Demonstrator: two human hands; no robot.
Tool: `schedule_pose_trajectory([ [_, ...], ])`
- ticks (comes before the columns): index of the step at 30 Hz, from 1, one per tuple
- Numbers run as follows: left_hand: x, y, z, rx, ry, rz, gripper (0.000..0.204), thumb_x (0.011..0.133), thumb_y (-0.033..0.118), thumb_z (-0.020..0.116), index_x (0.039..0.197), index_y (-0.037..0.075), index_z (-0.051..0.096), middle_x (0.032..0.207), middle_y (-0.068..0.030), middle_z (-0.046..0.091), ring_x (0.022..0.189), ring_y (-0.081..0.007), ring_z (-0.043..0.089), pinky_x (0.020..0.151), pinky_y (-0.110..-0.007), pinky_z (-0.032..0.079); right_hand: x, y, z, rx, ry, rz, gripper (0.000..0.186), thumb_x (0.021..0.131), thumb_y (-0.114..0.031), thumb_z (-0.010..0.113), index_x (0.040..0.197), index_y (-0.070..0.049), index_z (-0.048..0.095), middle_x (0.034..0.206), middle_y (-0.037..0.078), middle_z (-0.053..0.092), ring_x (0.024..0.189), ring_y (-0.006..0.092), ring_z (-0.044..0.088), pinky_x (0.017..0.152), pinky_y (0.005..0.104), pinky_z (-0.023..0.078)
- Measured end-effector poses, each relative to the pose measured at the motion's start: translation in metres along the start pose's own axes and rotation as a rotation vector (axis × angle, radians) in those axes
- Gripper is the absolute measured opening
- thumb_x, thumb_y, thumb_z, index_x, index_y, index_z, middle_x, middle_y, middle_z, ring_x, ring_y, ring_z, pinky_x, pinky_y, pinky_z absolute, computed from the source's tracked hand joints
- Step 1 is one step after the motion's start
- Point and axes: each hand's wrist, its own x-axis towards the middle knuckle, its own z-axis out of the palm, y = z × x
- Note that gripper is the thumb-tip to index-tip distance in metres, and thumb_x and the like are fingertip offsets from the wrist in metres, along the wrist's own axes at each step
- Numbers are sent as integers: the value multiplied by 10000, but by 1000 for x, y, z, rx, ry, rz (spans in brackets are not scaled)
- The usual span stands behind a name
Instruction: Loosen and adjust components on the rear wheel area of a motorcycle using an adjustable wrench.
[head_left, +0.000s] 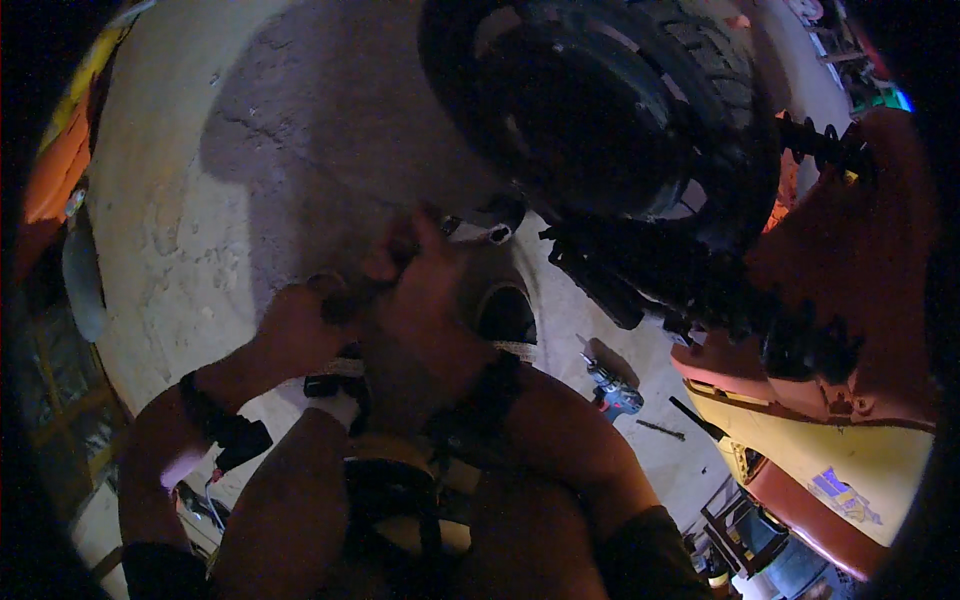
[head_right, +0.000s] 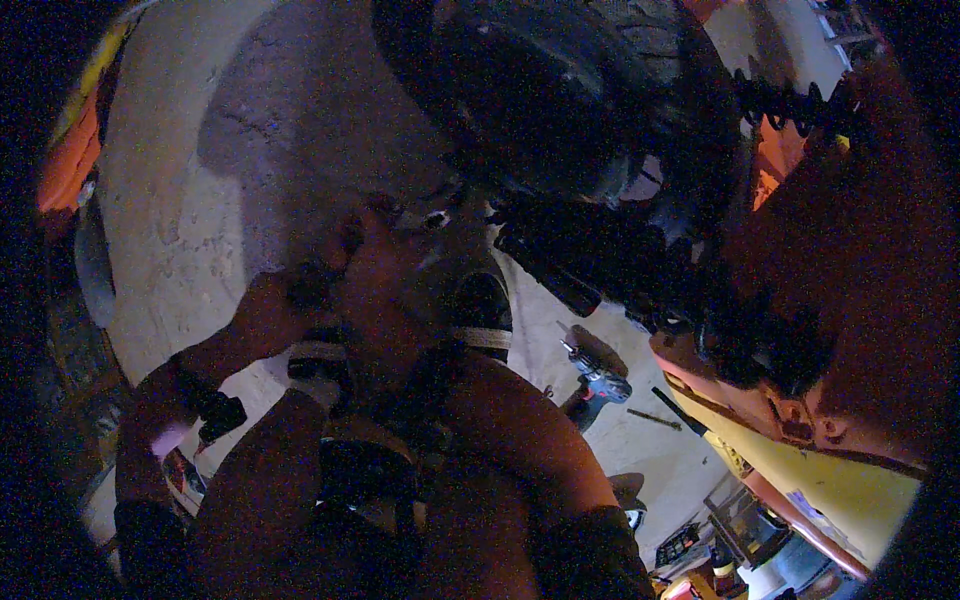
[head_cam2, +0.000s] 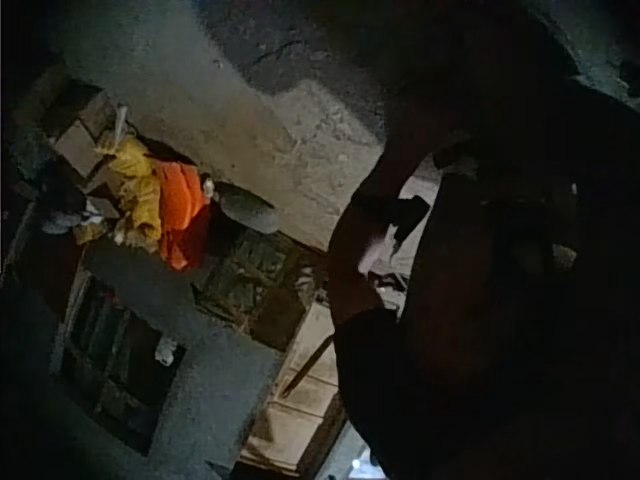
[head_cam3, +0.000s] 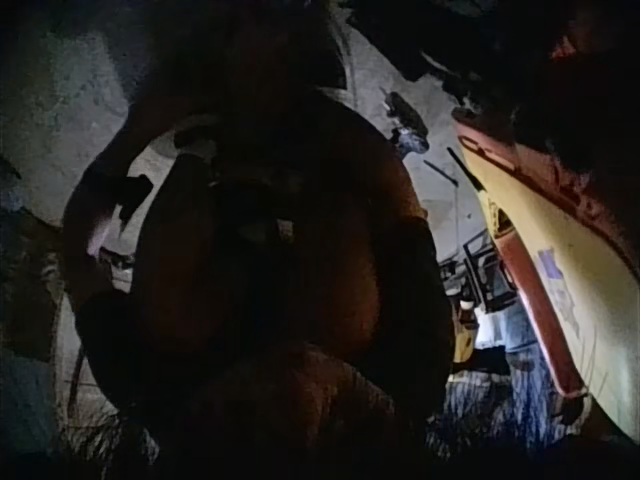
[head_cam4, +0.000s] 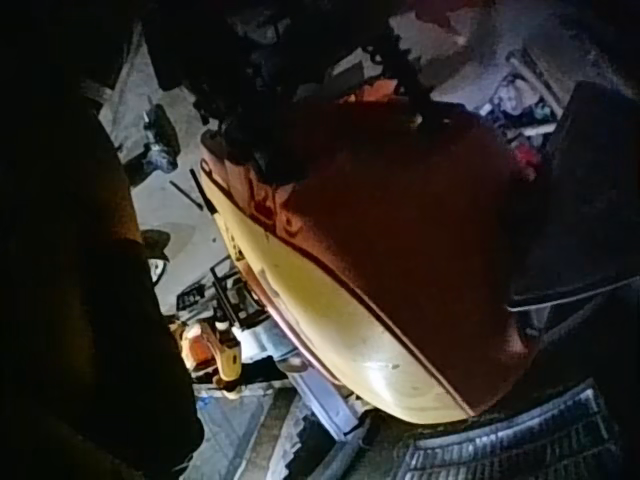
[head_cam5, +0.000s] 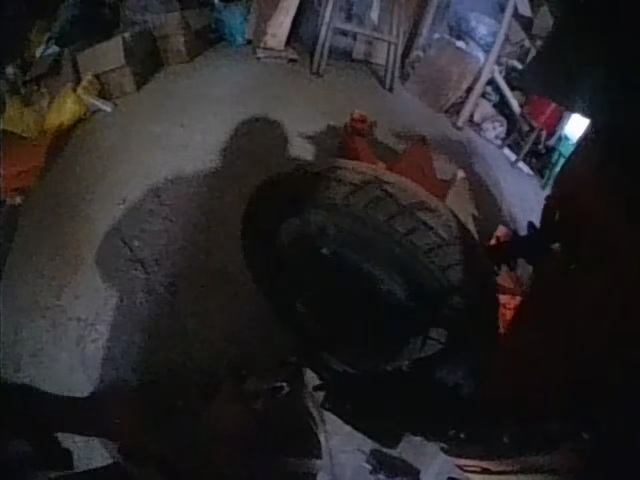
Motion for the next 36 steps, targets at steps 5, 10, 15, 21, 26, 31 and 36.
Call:
schedule_pose_trajectory([
  [5, 20, 2, -46, 298, -132, -66, 336, 750, 307, 684, 934, 28, 651, 848, -238, 665, 857, -436, 639, 776, -502, 514, 22, 23, 0, -104, -49, -161, 147, 914, -210, 557, 847, -103, 482, 652, 54, 485, 463, 174, 400, 493, 347, 370],
  [10, 28, 7, -47, 172, -169, -34, 387, 745, 262, 679, 1027, -2, 645, 844, -250, 660, 852, -431, 642, 765, -478, 519, 35, 24, 6, 10, 67, -165, 189, 921, -228, 544, 805, -97, 471, 634, 50, 471, 463, 173, 392, 512, 343, 369],
  [15, 19, -23, -25, -405, -327, 92, 360, 790, 200, 667, 1077, -15, 630, 842, -143, 681, 762, -277, 647, 689, -417, 519, 2, 12, 4, -10, -166, -20, 218, 913, -244, 555, 769, -99, 478, 624, 43, 469, 453, 159, 376, 502, 332, 358],
  [21, 41, -30, -17, -520, -866, -257, 351, 827, 220, 669, 1099, 6, 613, 934, -46, 666, 718, -163, 595, 659, -350, 511, 10, -6, -26, -164, -171, 37, 215, 907, -240, 560, 764, -101, 480, 630, 40, 471, 476, 156, 398, 510, 328, 368],
  [26, 16, -33, 24, -372, -503, 88, 412, 790, 241, 706, 1112, 0, 618, 851, -113, 664, 708, -225, 629, 678, -367, 509, 13, -6, -32, -319, -52, 0, 213, 903, -237, 565, 760, -103, 481, 634, 37, 473, 494, 154, 416, 516, 325, 376],
  [31, 15, -31, 9, -64, -79, 285, 448, 745, 257, 740, 1111, 28, 622, 841, -172, 659, 753, -278, 660, 705, -382, 510, 1, -14, 0, -129, 129, 85, 177, 901, -214, 566, 790, -109, 476, 673, 40, 478, 594, 164, 485, 562, 329, 422],
  [36, 12, -23, -28, -176, -90, 96, 399, 719, 214, 773, 1041, 31, 628, 801, -169, 646, 733, -269, 647, 707, -396, 507, -2, -18, 10, 88, -16, 91, 120, 895, -168, 573, 856, -124, 468, 681, 37, 465, 602, 174, 494, 559, 349, 418],
])
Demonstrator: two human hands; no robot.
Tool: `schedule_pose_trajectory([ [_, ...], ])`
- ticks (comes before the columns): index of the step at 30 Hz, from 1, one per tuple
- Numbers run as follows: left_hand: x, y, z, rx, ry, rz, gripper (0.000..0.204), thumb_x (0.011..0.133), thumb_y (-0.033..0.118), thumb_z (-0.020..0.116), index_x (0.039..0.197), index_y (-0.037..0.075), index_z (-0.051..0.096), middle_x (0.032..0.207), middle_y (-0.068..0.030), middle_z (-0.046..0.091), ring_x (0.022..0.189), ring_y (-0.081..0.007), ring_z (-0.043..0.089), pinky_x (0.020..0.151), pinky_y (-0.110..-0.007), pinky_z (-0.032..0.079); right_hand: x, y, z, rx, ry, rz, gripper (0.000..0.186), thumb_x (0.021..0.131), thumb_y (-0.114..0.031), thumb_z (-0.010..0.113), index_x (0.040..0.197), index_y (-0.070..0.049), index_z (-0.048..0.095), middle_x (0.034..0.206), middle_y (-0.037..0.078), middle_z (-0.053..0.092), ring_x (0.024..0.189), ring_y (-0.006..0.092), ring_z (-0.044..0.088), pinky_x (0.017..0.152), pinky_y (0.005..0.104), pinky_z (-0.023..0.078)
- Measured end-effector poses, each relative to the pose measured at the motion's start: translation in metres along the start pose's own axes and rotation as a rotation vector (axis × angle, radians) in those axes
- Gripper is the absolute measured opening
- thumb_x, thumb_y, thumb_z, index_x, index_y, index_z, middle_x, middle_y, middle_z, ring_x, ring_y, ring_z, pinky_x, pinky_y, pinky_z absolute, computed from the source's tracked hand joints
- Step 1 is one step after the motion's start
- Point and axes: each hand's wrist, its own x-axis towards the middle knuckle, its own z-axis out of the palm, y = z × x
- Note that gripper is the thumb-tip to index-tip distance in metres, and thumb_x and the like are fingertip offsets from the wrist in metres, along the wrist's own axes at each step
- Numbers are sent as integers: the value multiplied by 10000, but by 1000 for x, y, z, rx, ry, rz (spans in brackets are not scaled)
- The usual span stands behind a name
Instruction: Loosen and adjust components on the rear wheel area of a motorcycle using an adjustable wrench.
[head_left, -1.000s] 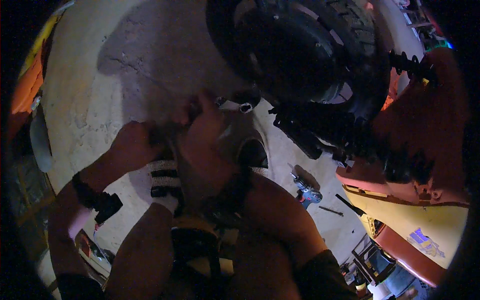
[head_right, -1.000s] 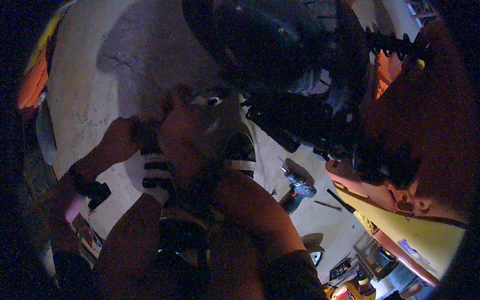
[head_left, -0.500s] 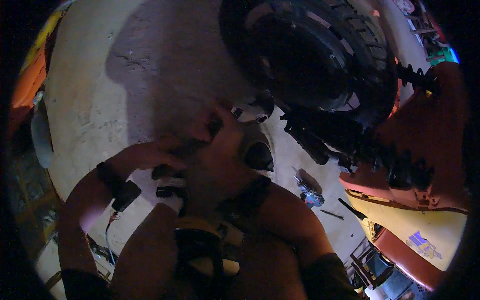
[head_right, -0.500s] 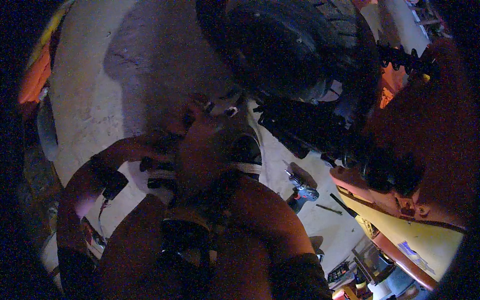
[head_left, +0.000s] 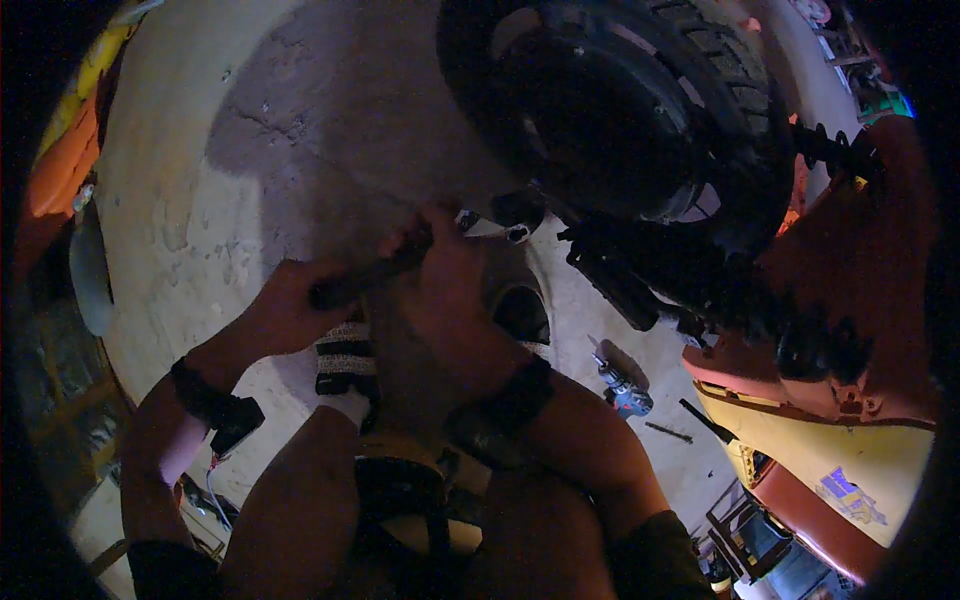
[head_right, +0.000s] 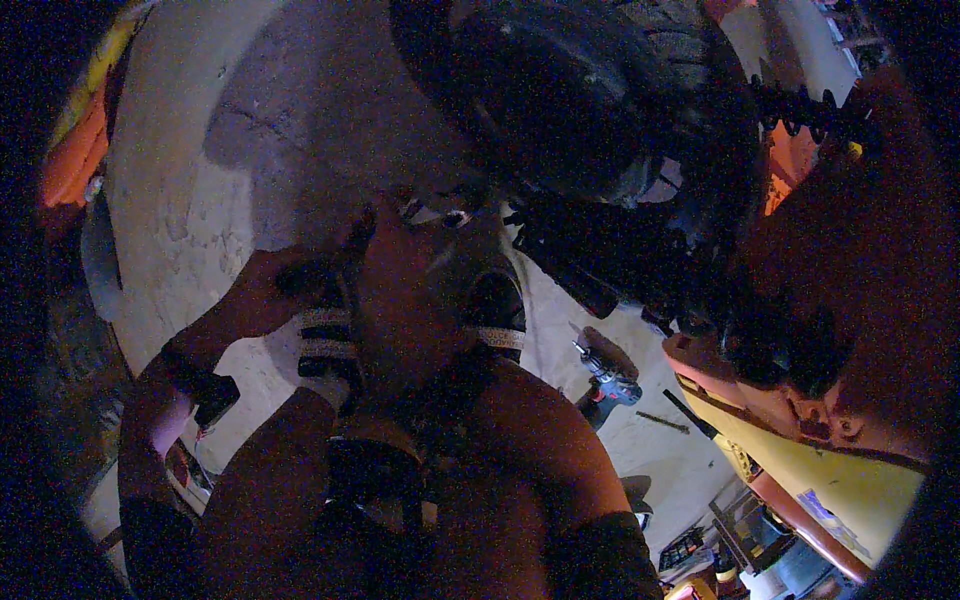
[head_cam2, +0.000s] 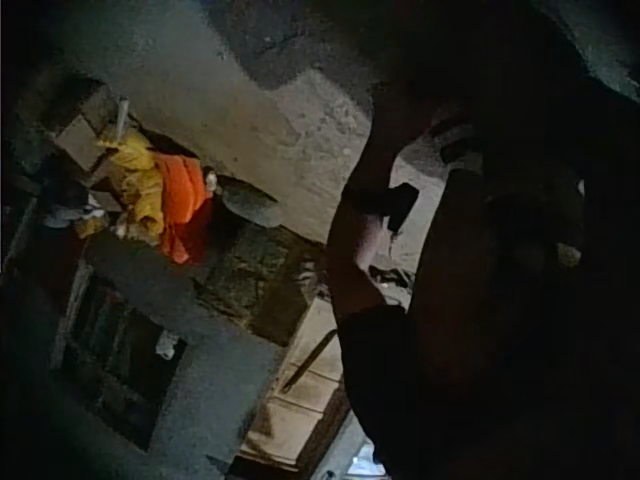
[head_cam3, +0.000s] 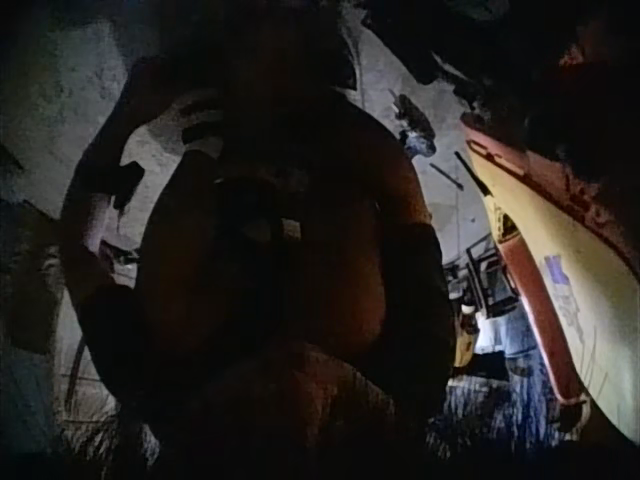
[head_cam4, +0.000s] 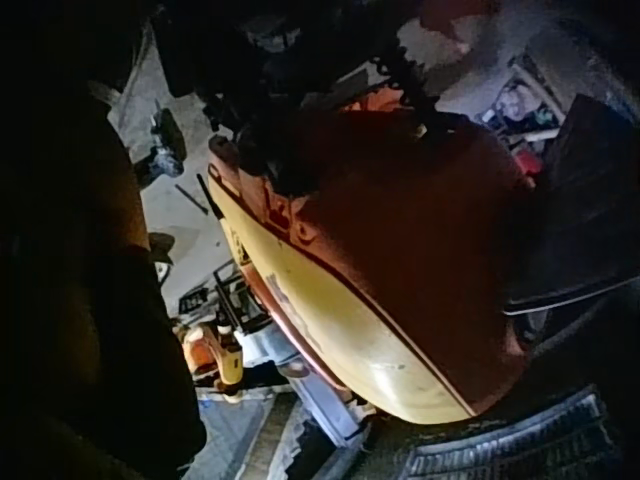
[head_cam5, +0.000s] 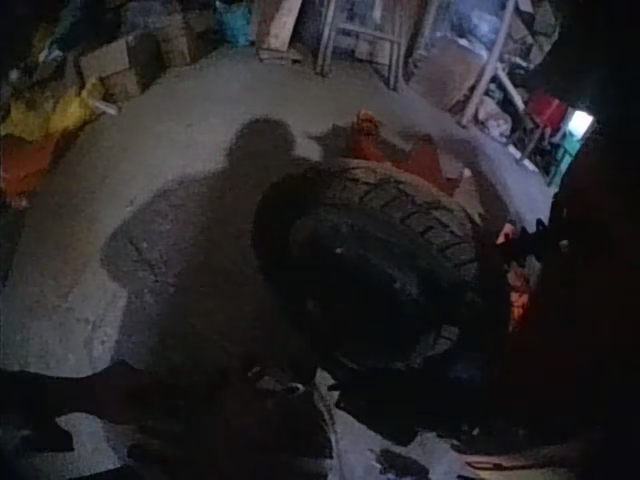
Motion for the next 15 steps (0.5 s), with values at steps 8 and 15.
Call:
schedule_pose_trajectory([
  [8, -1, -4, 43, -269, -237, -159, 425, 782, 237, 787, 1090, 9, 602, 944, -91, 653, 868, -168, 613, 763, -327, 507, 4, -5, -32, -106, 41, 84, 114, 890, -175, 590, 883, -136, 483, 692, 24, 469, 501, 158, 409, 489, 326, 368],
  [15, 3, -56, 91, -865, -605, -478, 419, 804, 223, 758, 1116, 4, 584, 977, -64, 644, 909, -148, 598, 797, -292, 494, 3, 1, -36, -240, 175, -95, 102, 895, -190, 596, 883, -135, 512, 661, 19, 474, 471, 143, 394, 454, 308, 348],
])
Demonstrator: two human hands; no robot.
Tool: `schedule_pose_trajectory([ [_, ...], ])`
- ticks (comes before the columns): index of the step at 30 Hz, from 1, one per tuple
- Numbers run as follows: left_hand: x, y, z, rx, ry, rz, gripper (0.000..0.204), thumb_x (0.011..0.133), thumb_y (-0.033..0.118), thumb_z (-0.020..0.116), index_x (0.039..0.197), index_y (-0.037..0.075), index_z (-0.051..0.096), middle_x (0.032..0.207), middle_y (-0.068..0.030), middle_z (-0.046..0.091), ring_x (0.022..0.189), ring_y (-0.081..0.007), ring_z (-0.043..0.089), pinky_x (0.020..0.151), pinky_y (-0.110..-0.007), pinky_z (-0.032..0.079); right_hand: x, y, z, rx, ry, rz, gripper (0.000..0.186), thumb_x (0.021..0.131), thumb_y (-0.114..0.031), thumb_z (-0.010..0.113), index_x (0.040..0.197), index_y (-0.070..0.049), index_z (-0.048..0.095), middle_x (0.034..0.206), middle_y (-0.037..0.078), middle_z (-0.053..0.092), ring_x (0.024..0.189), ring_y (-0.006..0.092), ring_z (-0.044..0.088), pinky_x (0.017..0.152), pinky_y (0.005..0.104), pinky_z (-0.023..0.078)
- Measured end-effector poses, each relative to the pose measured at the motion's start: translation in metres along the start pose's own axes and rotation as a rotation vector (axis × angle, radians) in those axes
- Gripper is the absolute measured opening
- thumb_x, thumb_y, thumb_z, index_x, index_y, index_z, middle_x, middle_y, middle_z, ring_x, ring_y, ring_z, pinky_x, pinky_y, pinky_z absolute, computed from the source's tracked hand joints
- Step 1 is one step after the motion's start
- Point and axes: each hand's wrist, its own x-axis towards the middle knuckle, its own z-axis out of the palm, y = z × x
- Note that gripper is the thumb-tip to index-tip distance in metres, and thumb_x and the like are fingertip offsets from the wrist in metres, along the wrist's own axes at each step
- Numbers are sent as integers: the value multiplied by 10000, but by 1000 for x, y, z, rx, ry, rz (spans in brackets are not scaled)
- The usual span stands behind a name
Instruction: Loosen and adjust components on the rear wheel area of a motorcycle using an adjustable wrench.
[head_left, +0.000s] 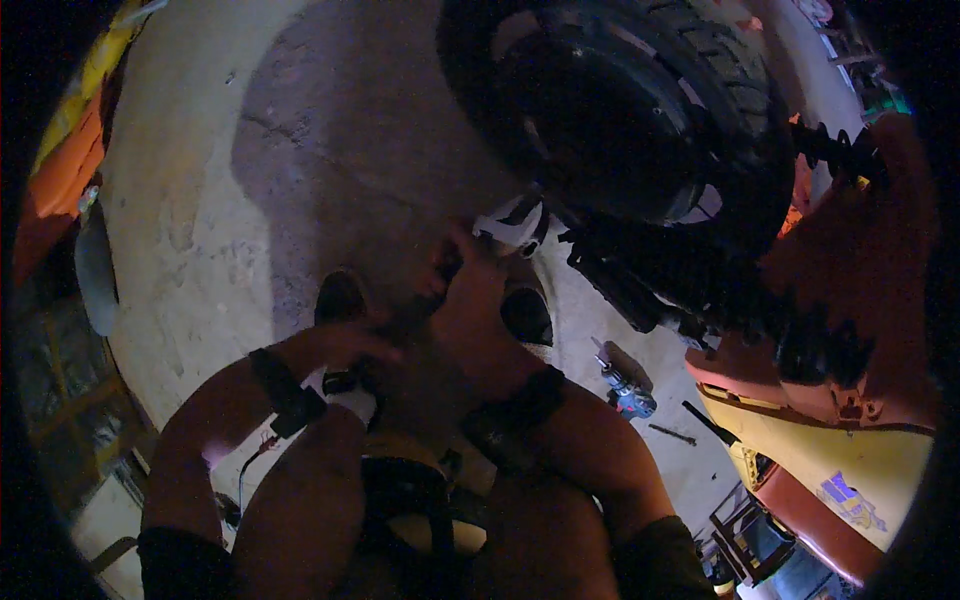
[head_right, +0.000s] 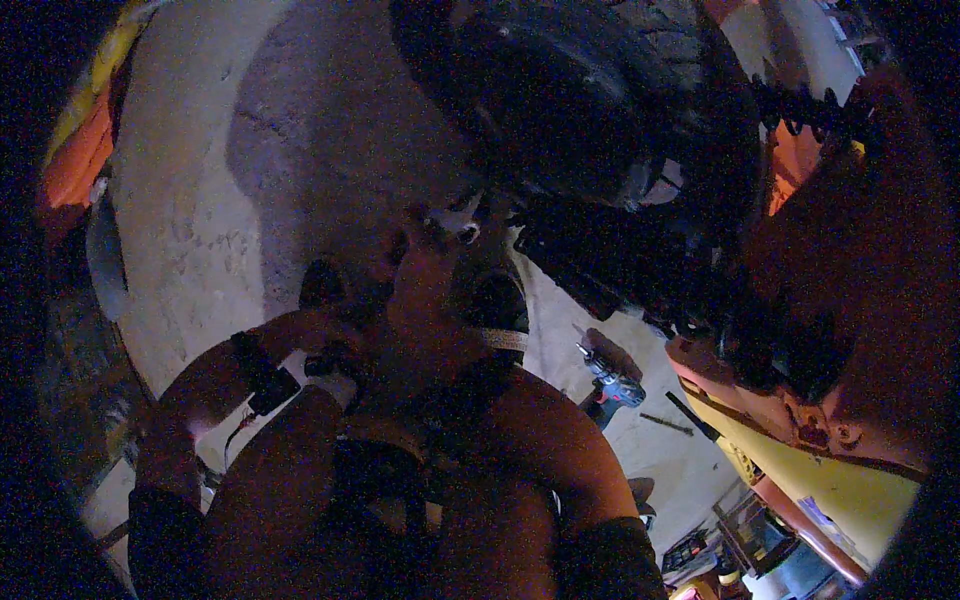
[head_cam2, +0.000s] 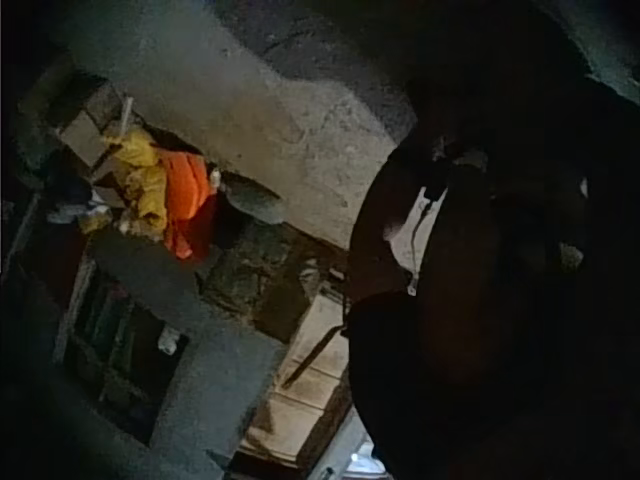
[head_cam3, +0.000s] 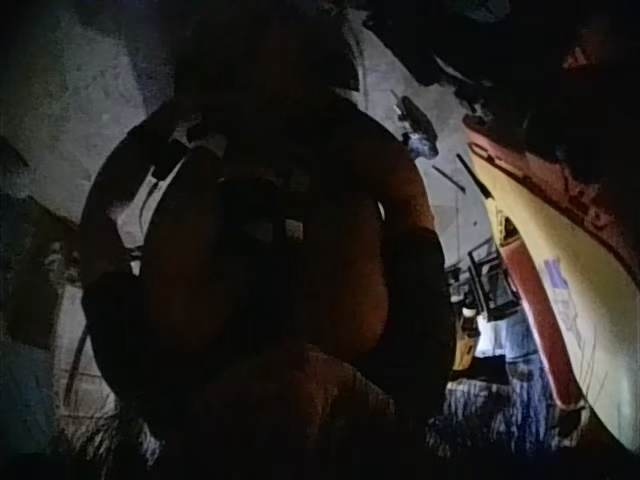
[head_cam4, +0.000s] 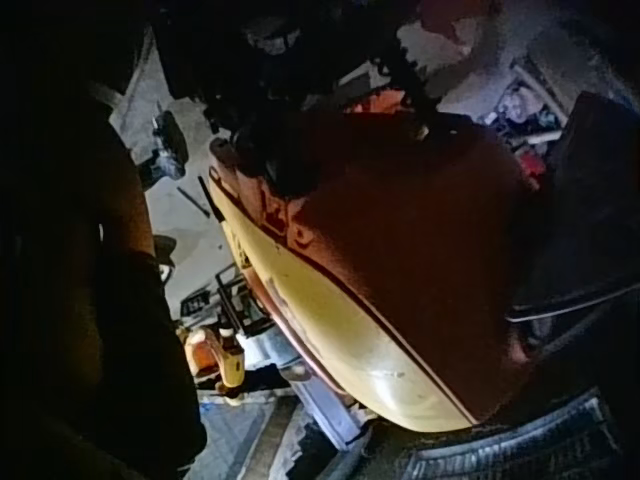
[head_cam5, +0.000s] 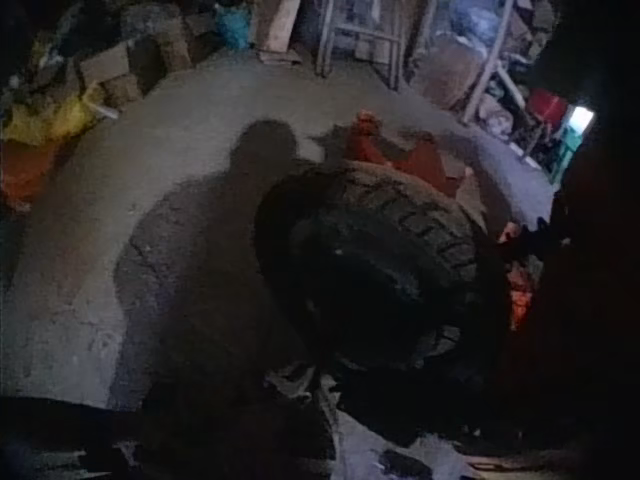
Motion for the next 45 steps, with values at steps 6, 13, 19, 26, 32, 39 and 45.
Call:
schedule_pose_trajectory([
  [6, -11, 17, 5, 291, -4, 23, 418, 798, 215, 752, 1104, 20, 544, 748, -51, 622, 595, -128, 571, 520, -284, 468, -13, -15, 4, -43, -145, 0, 127, 914, -202, 573, 859, -124, 489, 621, 23, 470, 435, 136, 385, 433, 309, 343],
  [13, -31, 41, 24, 290, 122, -102, 389, 799, 235, 762, 1131, 97, 612, 774, -22, 635, 527, -112, 530, 444, -274, 419, -5, -7, -3, -111, -284, -71, 186, 947, -232, 518, 815, -111, 468, 597, 35, 471, 420, 142, 380, 438, 312, 344],
  [19, -49, 50, 18, 681, 330, 23, 436, 793, 316, 740, 1082, 10, 625, 704, -97, 625, 534, -156, 585, 473, -298, 474, 4, -2, -7, 130, -524, 82, 225, 983, -294, 490, 975, -77, 548, 642, 46, 530, 513, 173, 483, 502, 338, 409],
  [26, -99, 112, 46, 590, 439, -146, 407, 773, 303, 732, 1027, -3, 648, 618, -66, 599, 496, -141, 569, 460, -303, 461, -10, -11, 9, 211, -548, 140, 308, 988, -351, 462, 1103, -74, 532, 806, 78, 559, 753, 232, 560, 689, 420, 465],
  [32, -127, 144, 60, 563, 436, -198, 341, 782, 275, 730, 974, 2, 659, 574, -40, 561, 477, -105, 542, 429, -286, 431, -7, -11, 11, 411, -548, 236, 270, 973, -313, 494, 1083, -78, 570, 830, 93, 588, 780, 259, 580, 706, 445, 477],
  [39, -109, 116, 47, 532, 368, -170, 351, 764, 319, 780, 907, 37, 629, 544, -19, 532, 453, -113, 523, 399, -269, 393, -13, -11, 15, 345, -584, 213, 271, 973, -279, 477, 1133, -80, 567, 872, 112, 629, 716, 273, 572, 708, 439, 460],
  [45, -70, 77, -11, 101, -198, -52, 185, 859, 195, 671, 915, 29, 611, 659, -84, 611, 559, -184, 608, 516, -336, 493, -16, -6, 8, 179, -563, 91, 310, 957, -310, 493, 1144, -72, 563, 866, 100, 616, 719, 259, 567, 710, 419, 455],
])
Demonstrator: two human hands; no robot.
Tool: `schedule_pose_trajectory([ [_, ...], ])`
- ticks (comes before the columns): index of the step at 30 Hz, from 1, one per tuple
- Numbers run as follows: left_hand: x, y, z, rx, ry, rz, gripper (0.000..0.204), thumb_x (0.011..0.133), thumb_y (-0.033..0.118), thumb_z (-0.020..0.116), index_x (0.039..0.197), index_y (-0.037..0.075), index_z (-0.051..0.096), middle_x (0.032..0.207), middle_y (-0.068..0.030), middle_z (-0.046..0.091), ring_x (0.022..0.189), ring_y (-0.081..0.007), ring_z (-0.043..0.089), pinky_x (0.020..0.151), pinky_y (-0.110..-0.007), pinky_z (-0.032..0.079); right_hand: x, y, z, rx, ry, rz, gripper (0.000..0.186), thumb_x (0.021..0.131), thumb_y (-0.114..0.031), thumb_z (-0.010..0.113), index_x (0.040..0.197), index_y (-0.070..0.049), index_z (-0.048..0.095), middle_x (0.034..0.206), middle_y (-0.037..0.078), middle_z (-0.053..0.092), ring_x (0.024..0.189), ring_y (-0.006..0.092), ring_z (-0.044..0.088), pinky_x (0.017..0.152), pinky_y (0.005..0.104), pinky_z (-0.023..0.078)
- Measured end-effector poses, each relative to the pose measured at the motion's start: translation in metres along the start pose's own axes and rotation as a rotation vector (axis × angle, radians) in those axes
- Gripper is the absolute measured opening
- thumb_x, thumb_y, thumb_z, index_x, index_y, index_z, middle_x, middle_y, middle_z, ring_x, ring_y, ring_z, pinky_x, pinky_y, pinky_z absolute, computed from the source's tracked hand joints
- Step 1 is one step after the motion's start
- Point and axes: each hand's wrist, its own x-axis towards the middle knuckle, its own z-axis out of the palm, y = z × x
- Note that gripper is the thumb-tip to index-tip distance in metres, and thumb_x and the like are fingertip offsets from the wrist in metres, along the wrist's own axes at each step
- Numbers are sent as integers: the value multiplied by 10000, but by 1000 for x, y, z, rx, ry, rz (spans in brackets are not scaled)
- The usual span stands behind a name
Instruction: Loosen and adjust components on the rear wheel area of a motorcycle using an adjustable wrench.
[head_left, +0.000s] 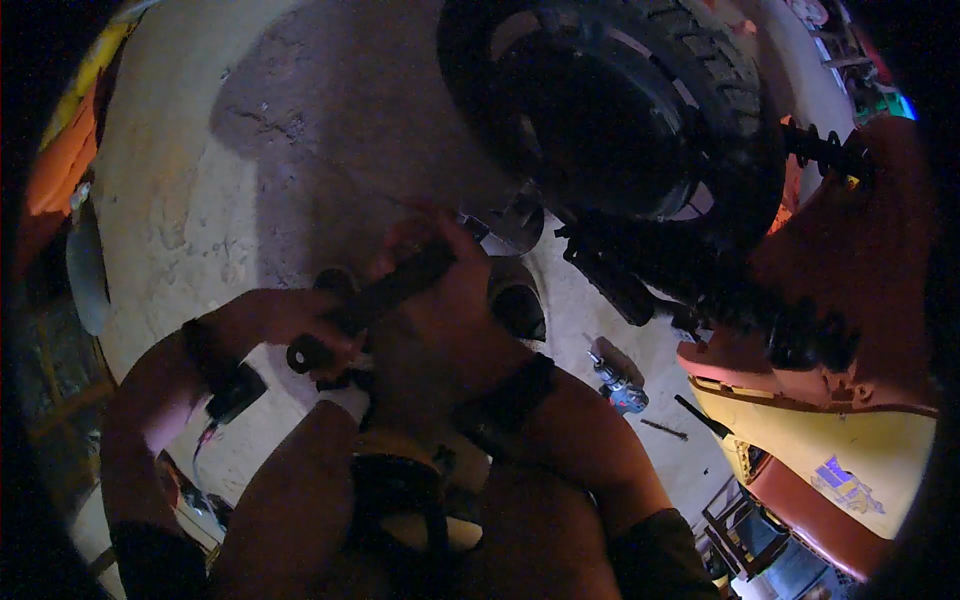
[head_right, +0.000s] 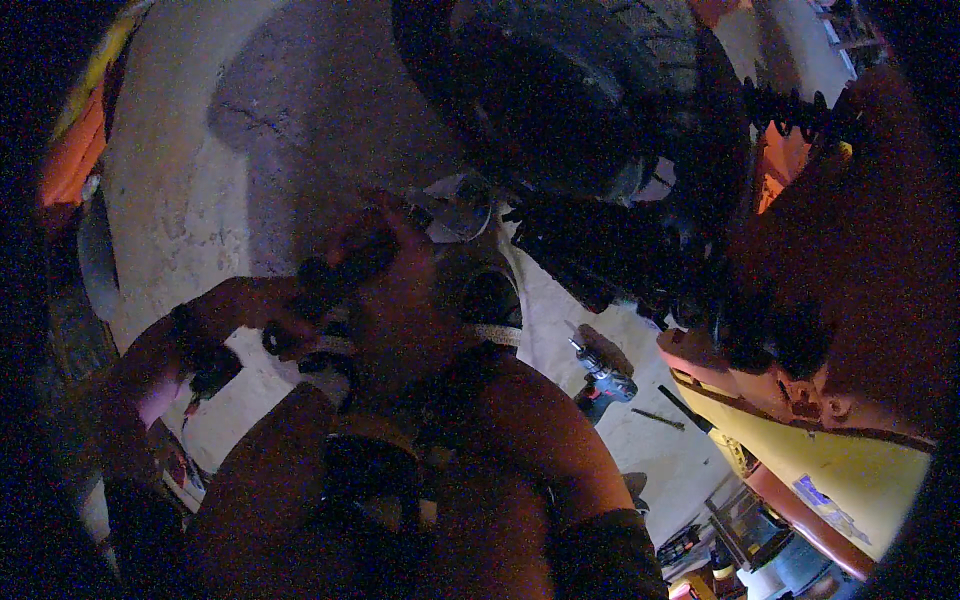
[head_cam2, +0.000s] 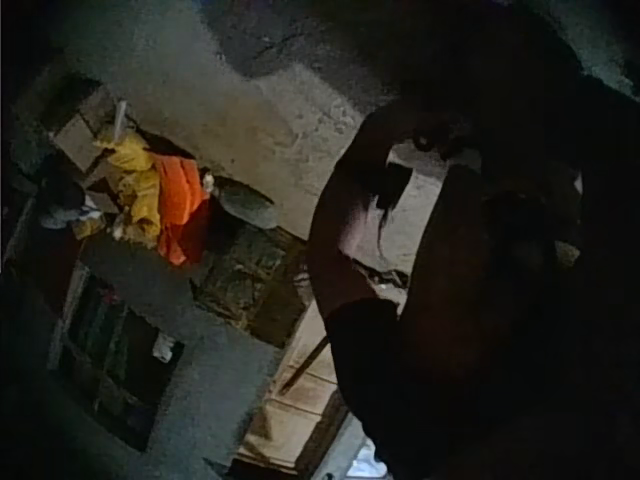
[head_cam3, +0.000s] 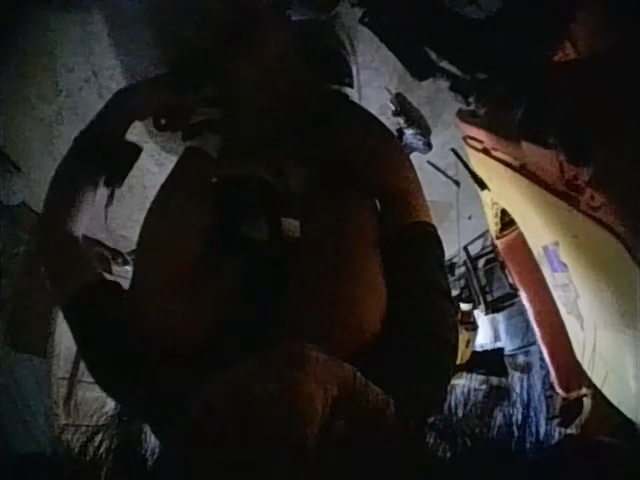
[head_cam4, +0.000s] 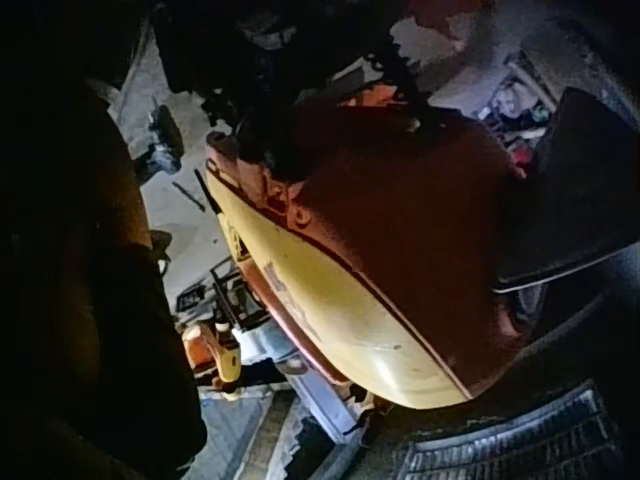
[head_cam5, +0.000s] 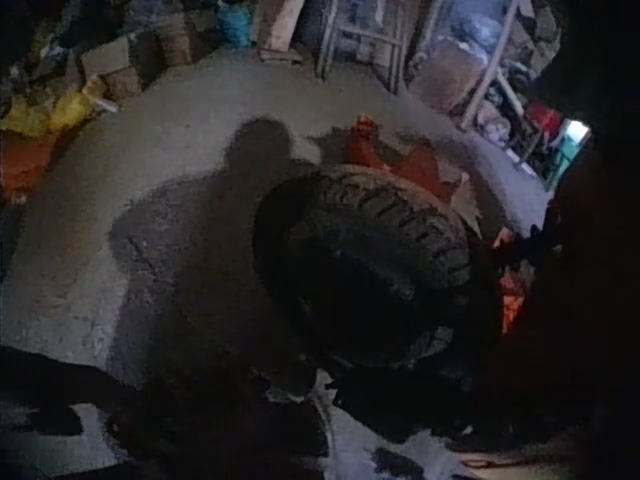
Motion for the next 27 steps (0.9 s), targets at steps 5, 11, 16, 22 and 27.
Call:
schedule_pose_trajectory([
  [5, 20, 7, 7, -157, 26, -37, 220, 877, 182, 642, 1021, 23, 594, 731, -116, 644, 575, -210, 618, 535, -358, 504, 2, -12, 2, 177, 22, 150, 355, 935, -308, 517, 1199, -72, 529, 829, 82, 589, 723, 243, 563, 707, 403, 468],
  [11, 27, -1, 0, -229, -48, -98, 146, 919, 229, 625, 943, 111, 544, 586, -27, 501, 411, -104, 415, 362, -275, 314, -11, -22, 31, -476, 367, -131, 276, 922, -283, 554, 1074, -54, 546, 796, 78, 560, 713, 208, 561, 639, 347, 488],
  [16, 1, 32, 34, -252, 59, -101, 226, 939, 267, 606, 818, 134, 468, 523, 31, 354, 384, -75, 312, 342, -268, 229, -5, -26, 42, -474, 553, -191, 237, 924, -290, 575, 992, -68, 530, 783, 72, 549, 660, 176, 542, 576, 318, 479],
  [22, -19, 54, 60, -246, 113, -139, 341, 937, 308, 614, 716, 112, 444, 511, 26, 352, 370, -88, 311, 346, -272, 250, -1, -22, 21, 3, 416, -54, 251, 943, -327, 567, 1049, -110, 500, 730, 51, 535, 550, 142, 468, 532, 306, 426],
  [27, -29, 67, 80, -153, 223, -153, 346, 938, 304, 612, 708, 111, 441, 539, 29, 384, 412, -78, 358, 375, -268, 287, -4, -26, 21, 23, 294, -24, 286, 958, -374, 548, 1092, -124, 509, 707, 36, 531, 521, 122, 430, 519, 293, 387],
])
